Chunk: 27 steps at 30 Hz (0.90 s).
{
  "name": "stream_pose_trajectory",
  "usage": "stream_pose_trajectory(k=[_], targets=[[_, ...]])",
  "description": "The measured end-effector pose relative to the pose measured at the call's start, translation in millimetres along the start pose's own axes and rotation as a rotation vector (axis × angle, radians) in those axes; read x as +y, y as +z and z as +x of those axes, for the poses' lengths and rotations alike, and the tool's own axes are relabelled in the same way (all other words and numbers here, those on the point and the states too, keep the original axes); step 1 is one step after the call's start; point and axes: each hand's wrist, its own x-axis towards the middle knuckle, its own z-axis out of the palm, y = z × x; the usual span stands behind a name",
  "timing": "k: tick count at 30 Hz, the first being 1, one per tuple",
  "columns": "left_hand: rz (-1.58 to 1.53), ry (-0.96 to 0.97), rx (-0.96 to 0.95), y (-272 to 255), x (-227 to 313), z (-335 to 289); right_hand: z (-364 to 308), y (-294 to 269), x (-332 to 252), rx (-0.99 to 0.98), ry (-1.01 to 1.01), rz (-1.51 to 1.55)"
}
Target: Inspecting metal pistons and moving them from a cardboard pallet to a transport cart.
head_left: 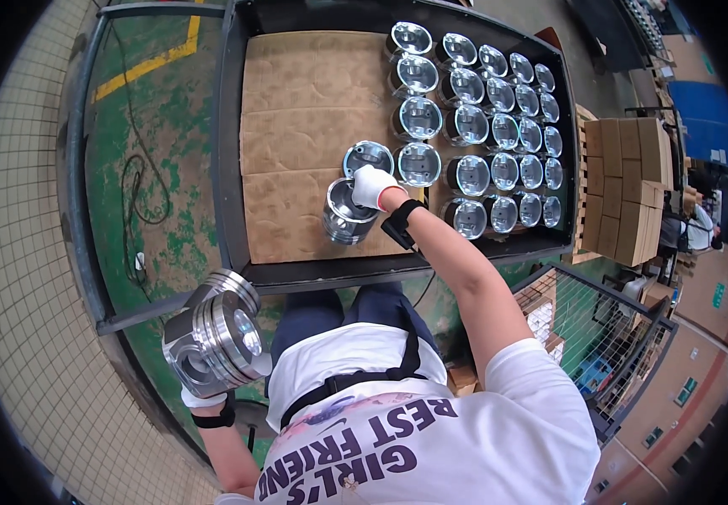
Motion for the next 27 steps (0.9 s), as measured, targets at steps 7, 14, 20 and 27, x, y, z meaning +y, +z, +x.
stream_pose_trajectory(k=[7,14,20,27], targets=[[0.099,-0.007,0.027,-8.7,5.4,12.4,8.2,10.5,6.1,0.055,0.011,0.036],[0.162,-0.02,0.038,30.8,55.1,31.4,1.4,17.3,10.9,0.049,0.063,0.075],[0.279,0.049,-0.047,39.0,64.4,59.8,-10.3,34.5,8.3,0.238,-0.001,0.11],[0.476,0.107,-0.132,54.5,66.5,85.4,-90.0,20.4,24.2,0.419,-0.078,0.017]])
